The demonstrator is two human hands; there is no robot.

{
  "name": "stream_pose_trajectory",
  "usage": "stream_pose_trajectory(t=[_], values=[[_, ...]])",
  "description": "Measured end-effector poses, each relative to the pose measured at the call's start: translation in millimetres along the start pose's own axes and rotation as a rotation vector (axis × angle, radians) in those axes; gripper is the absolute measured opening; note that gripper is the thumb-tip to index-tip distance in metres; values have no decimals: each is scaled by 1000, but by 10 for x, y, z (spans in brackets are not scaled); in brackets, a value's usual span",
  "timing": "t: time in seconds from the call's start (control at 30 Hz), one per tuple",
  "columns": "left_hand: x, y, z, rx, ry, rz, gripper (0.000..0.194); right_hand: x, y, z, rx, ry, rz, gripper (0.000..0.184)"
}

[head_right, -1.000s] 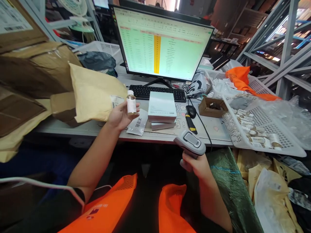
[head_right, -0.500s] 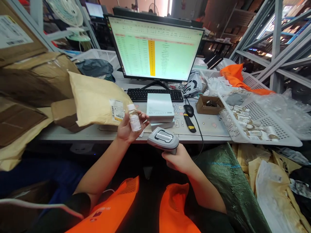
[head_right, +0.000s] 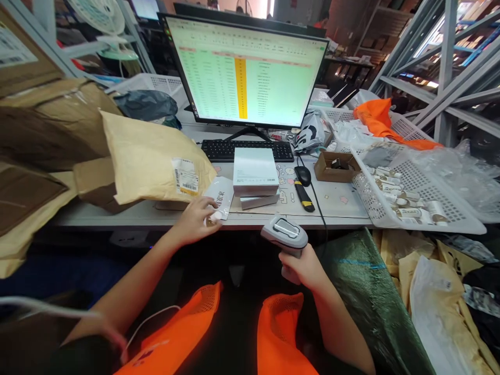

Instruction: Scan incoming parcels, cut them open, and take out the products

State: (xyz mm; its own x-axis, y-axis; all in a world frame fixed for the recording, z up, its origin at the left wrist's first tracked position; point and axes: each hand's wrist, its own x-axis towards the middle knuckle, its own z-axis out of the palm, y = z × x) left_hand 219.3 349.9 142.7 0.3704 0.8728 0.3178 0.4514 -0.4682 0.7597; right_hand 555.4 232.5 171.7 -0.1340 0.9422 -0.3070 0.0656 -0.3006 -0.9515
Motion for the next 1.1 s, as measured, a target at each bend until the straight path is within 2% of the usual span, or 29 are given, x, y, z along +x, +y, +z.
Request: stream_pose_trajectory(t=[0.07, 0.17, 0.3, 0.43, 0.6, 0.77, 0.83, 0.93, 0.97, 1.03, 1.1], values=[[-184, -109, -29, 405, -41, 24, 18, 30, 154, -102, -47, 66, -11, 37], [-349, -186, -36, 641, -162, 36, 9, 68, 323, -155, -53, 83, -1, 33], [-390, -257, -39, 618, -253, 9, 16, 85, 411, -102, -51, 55, 40, 28], [-497, -363, -5, 570, -244, 21, 29, 93, 499, -70, -49, 43, 50, 26], [-615, -382, 97, 566, -121, 24, 26, 133, 697, -85, -40, 18, 76, 27], [-322, -239, 223, 608, 39, -76, 17, 170, 694, -1, -28, 20, 84, 29], [-214, -201, 263, 604, -7, -75, 9, 156, 665, 38, -31, 21, 74, 30], [-202, -197, 291, 596, -160, -28, 18, 121, 678, 53, -6, -2, 62, 39], [-234, -205, 292, 598, -191, -4, 16, 112, 698, 47, 3, -16, 65, 42], [-319, -225, 280, 604, -211, 31, 4, 103, 742, 27, 12, -30, 75, 43], [-398, -234, 245, 595, -165, 16, 14, 103, 773, 9, 6, -19, 94, 43]])
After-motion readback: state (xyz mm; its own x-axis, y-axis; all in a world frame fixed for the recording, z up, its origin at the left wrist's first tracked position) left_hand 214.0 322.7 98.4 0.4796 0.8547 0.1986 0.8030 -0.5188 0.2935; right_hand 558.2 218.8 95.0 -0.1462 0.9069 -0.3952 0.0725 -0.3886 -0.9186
